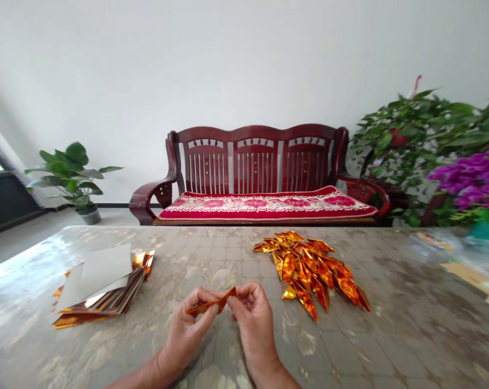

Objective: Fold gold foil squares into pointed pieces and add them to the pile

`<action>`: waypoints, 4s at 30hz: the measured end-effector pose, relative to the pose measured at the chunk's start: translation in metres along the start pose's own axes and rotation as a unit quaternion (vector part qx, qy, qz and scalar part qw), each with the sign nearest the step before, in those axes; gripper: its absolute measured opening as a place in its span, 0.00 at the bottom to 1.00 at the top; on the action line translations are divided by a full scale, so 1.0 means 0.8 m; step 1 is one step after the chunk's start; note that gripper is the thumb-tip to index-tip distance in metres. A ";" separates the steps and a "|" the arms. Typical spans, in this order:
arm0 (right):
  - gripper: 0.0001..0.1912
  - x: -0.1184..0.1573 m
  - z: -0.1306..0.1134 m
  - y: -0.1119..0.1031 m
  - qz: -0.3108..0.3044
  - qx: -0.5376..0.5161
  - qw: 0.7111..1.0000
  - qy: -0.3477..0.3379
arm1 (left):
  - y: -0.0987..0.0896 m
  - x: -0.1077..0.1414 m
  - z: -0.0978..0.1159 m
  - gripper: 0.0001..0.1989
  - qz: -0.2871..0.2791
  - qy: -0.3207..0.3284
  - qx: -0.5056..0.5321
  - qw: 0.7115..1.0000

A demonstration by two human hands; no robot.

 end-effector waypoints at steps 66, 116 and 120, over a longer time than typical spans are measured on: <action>0.12 -0.037 0.032 -0.046 -0.126 0.276 0.946 -0.116 | -0.040 -0.016 -0.031 0.03 -0.069 -0.029 -0.231 0.970; 0.13 -0.032 0.015 -0.055 -0.209 0.450 0.783 -0.376 | -0.057 -0.010 -0.018 0.12 -0.167 0.115 -0.342 0.918; 0.13 -0.033 0.017 -0.055 -0.207 0.443 0.789 -0.371 | -0.057 -0.012 -0.018 0.14 -0.184 0.115 -0.333 0.918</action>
Point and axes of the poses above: each hand's wrist, its own x-axis away from the middle knuckle, its own y-axis out of the palm, z = x × y, the point moved 1 cm from there along -x, towards the middle knuckle, and after that the axes turned 11 degrees about x, right-handed, at the moved point
